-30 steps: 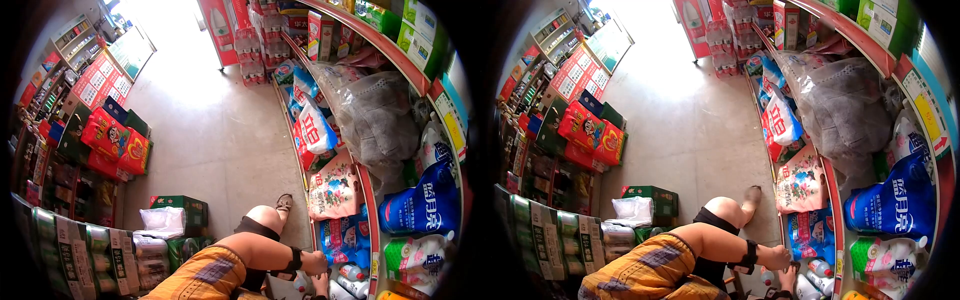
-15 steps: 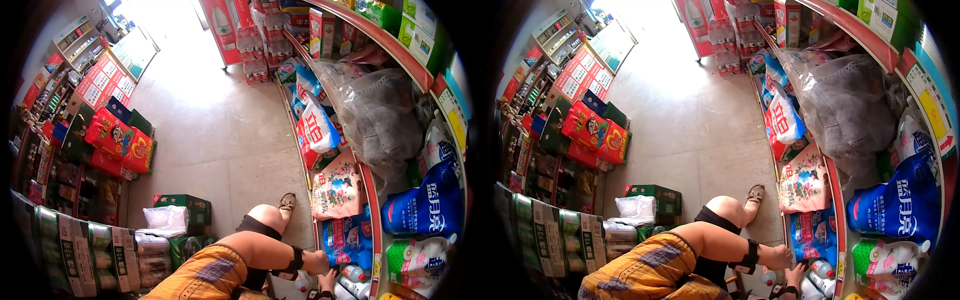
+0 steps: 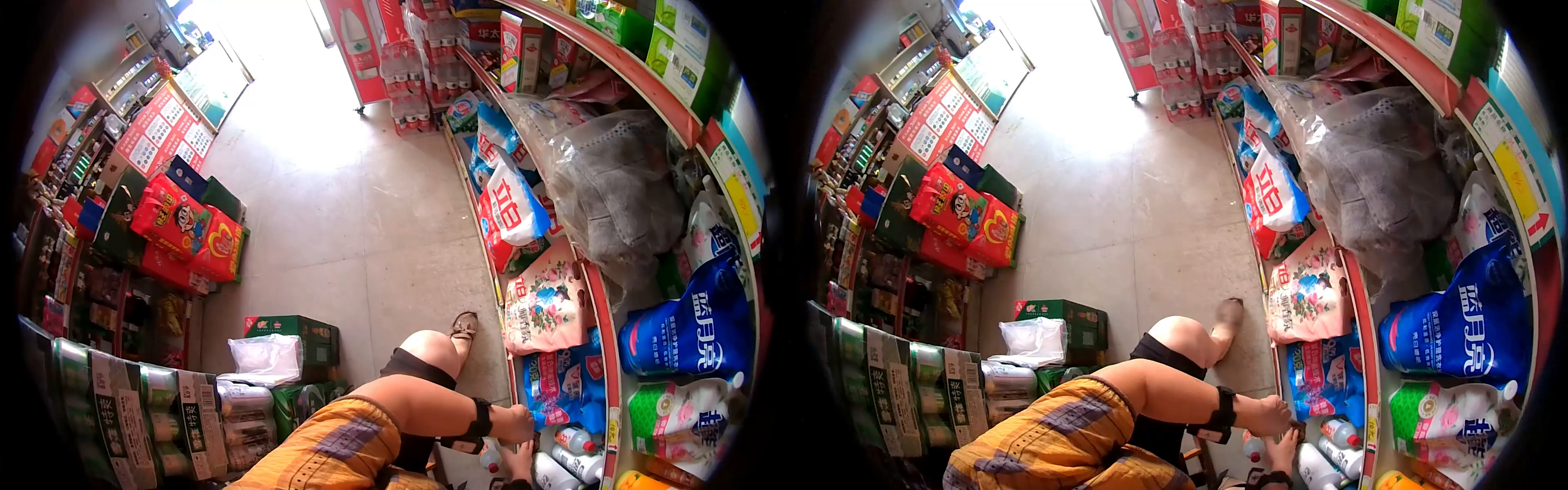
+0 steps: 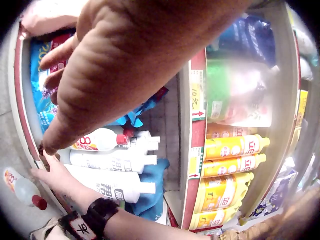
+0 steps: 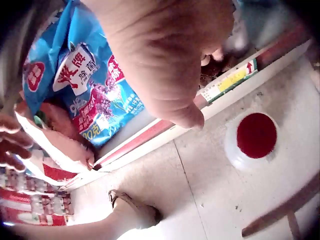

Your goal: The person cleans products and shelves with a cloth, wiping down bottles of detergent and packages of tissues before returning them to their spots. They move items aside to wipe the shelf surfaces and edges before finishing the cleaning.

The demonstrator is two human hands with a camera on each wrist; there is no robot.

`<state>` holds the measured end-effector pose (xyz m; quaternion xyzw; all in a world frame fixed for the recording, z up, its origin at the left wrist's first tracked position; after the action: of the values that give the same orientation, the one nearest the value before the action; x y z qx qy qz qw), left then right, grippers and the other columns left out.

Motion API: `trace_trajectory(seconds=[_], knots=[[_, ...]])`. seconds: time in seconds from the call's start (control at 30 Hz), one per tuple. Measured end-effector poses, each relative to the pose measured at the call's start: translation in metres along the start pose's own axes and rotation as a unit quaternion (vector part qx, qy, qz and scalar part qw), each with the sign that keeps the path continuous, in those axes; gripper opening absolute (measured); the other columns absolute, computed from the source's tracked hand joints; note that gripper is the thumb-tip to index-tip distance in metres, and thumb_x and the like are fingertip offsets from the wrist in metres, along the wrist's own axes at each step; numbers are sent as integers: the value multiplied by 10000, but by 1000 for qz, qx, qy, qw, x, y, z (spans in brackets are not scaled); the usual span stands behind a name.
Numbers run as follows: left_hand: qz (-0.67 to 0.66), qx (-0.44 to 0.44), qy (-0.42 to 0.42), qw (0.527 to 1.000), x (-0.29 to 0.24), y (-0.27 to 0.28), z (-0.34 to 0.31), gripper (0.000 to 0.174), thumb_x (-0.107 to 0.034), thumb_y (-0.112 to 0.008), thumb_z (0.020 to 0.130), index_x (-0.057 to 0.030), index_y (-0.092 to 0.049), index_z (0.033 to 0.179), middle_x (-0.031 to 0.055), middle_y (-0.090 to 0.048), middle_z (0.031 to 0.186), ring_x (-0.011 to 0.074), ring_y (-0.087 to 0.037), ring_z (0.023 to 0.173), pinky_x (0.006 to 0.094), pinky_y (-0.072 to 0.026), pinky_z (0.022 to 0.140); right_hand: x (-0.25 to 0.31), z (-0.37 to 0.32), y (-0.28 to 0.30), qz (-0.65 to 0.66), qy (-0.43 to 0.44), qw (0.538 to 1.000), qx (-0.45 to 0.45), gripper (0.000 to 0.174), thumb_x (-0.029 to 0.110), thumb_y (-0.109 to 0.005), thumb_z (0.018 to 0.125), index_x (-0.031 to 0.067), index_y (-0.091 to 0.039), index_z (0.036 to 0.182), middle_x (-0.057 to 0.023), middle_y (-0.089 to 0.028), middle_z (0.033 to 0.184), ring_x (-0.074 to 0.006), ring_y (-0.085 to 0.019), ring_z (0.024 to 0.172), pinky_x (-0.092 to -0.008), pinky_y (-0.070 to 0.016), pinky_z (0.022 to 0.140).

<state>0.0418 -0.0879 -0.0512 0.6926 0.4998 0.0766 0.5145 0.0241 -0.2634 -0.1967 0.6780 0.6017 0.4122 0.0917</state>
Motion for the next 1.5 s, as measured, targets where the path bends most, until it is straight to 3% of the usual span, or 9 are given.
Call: trace_trajectory(seconds=[0.27,0.37,0.47,0.53,0.57,0.67,1.07,1.33,1.5], knots=[[-11,-22,37,999,4,-10,3,271,-251,-737,707,-166,-738,964,60,-703,1021,248,-661,983,394,-533,696,-36,26,11,-19,-13,999,-23,892,319,-732,717,-21,-319,1430,-291,-242,1507,-424,-285,1380,-426,-287,1132],[71,-182,-26,980,14,-3,-6,146,-238,-679,704,-167,-713,827,-1,-685,840,179,-670,837,303,-509,627,-31,11,12,-36,-15,999,-17,832,286,-711,738,8,-345,1431,-230,-278,1517,-400,-360,1348,-431,-337,1105],[55,-143,27,988,30,60,-41,230,-184,-602,729,-84,-679,922,107,-673,821,246,-665,814,385,-526,674,-19,-6,2,-32,6,999,-42,729,295,-698,735,9,-453,1359,-240,-399,1443,-394,-416,1306,-419,-377,1074],[11,-207,77,975,44,90,-56,412,-219,-647,723,-45,-617,1096,139,-655,888,294,-664,792,413,-536,690,-10,-14,6,-34,23,996,-79,628,255,-674,730,7,-512,1284,-226,-467,1375,-382,-473,1249,-421,-409,1037],[23,-344,28,938,47,95,-64,314,-174,-632,688,-74,-618,985,103,-627,811,245,-641,721,377,-491,541,-15,-11,2,-33,25,994,-100,604,249,-665,733,16,-524,1272,-216,-483,1359,-377,-483,1238,-423,-416,1026],[-26,-292,51,955,53,102,-63,391,-200,-707,718,-41,-591,1057,142,-633,893,301,-658,831,405,-524,704,-6,3,3,15,24,994,-107,574,262,-664,760,29,-539,1269,-192,-532,1315,-359,-521,1202,-412,-426,1006],[-57,-235,21,970,51,96,-60,418,-182,-711,727,-10,-571,1081,173,-628,940,324,-655,869,418,-519,718,-12,-21,6,-17,60,980,-191,399,54,-620,761,60,-611,1160,-157,-619,1178,-356,-587,1069,-421,-473,910],[-58,-232,3,971,50,89,-48,420,-181,-687,746,-35,-560,1117,175,-628,937,345,-655,863,442,-529,708,-65,-96,-19,47,-51,967,-247,240,37,-649,761,34,-636,1001,-165,-661,982,-338,-638,932,-392,-505,810],[-52,-212,-5,976,41,86,-42,449,-198,-706,742,-40,-556,1135,172,-630,960,346,-658,874,444,-537,724,-119,-123,2,164,-173,857,-458,290,124,-693,806,-31,-637,1044,-174,-669,1023,-267,-635,920,-351,-497,830]])
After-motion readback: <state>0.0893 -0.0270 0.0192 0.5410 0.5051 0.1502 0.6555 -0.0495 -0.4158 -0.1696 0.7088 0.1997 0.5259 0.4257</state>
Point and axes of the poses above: each hand's wrist, its own z-axis towards the middle knuckle, its own y-axis out of the back of the hand, x = y × z, the point moved 5 cm from there along z, towards the middle knuckle
